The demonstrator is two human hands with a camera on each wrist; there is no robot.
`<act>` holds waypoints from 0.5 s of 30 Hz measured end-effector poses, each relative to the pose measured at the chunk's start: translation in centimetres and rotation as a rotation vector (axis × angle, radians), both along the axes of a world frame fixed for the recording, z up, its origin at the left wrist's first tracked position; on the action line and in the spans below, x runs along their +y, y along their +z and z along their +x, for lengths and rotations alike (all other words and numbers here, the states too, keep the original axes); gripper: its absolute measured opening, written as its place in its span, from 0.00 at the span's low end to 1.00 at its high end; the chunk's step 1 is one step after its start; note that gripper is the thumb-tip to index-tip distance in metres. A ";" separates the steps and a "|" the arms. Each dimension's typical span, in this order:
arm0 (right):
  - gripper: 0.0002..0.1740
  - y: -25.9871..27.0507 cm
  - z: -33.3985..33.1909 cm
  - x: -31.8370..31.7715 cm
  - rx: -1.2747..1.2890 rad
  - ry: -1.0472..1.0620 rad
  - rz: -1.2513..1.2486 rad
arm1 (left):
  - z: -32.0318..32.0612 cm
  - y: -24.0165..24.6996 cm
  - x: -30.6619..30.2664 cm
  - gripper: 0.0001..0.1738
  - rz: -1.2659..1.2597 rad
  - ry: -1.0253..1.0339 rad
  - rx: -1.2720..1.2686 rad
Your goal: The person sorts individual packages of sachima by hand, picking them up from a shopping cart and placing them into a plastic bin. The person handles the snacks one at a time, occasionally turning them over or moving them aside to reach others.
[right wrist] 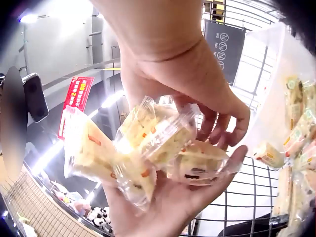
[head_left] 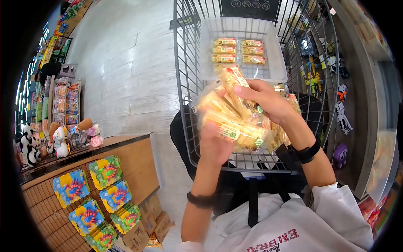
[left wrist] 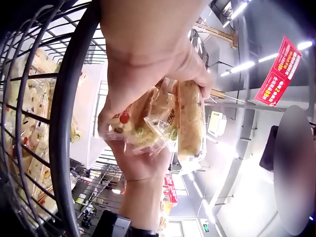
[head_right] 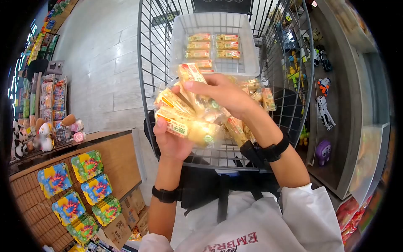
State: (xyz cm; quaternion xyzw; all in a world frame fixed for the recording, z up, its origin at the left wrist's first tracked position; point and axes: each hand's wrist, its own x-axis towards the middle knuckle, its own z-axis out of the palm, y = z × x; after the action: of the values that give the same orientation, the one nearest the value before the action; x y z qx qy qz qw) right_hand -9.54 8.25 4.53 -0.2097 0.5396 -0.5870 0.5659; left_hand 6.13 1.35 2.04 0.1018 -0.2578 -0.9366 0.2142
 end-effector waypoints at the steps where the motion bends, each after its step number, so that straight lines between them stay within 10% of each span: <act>1: 0.32 -0.4 0.0 0.0 0.001 0.006 -0.002 | 0.1 0.3 0.1 0.44 -0.014 0.019 -0.014; 12: 0.19 -0.6 -2.4 2.7 0.040 0.069 0.125 | 1.8 -0.5 1.7 0.45 0.056 0.089 -0.041; 15: 0.17 0.4 -5.7 1.9 0.450 0.076 0.197 | 2.7 -0.6 2.1 0.46 0.084 0.055 -0.027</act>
State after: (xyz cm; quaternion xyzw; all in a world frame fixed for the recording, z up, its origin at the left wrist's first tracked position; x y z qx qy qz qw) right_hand -15.29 10.17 4.90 -0.2993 0.6984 -0.4485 0.4706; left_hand 8.79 3.48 1.44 0.1305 -0.2183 -0.9390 0.2317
